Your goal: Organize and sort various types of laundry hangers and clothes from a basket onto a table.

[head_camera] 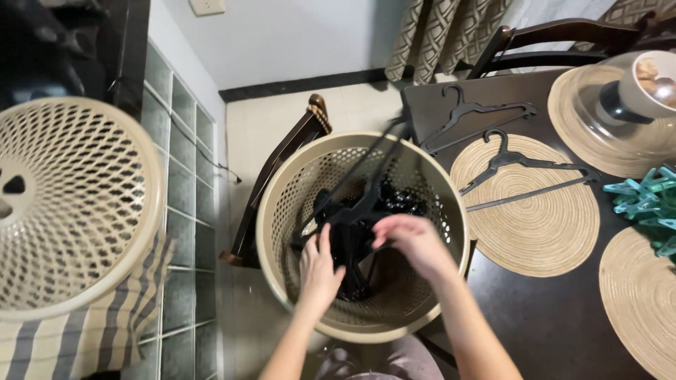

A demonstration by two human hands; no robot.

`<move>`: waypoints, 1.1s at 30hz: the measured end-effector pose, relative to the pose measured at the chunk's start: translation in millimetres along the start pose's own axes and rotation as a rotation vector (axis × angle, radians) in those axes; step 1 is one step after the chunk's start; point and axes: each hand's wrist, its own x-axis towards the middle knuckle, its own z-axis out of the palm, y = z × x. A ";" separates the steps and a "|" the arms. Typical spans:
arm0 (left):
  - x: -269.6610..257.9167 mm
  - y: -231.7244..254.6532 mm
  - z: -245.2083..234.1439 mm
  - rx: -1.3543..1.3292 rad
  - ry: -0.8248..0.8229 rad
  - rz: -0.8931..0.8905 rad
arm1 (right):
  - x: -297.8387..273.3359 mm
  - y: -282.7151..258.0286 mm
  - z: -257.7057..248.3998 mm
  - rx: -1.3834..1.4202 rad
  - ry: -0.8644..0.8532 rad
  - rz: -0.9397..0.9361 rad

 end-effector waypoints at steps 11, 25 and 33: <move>130.0 111.7 29.1 0.195 0.709 0.736 | -5.9 -104.5 -141.8 0.302 0.324 -0.210; 330.0 153.8 234.7 -0.267 0.057 0.321 | 86.0 -76.1 -326.2 0.085 0.685 -0.267; 374.5 111.5 324.6 -0.056 -0.130 0.022 | 82.4 22.1 -317.1 -1.376 0.713 0.076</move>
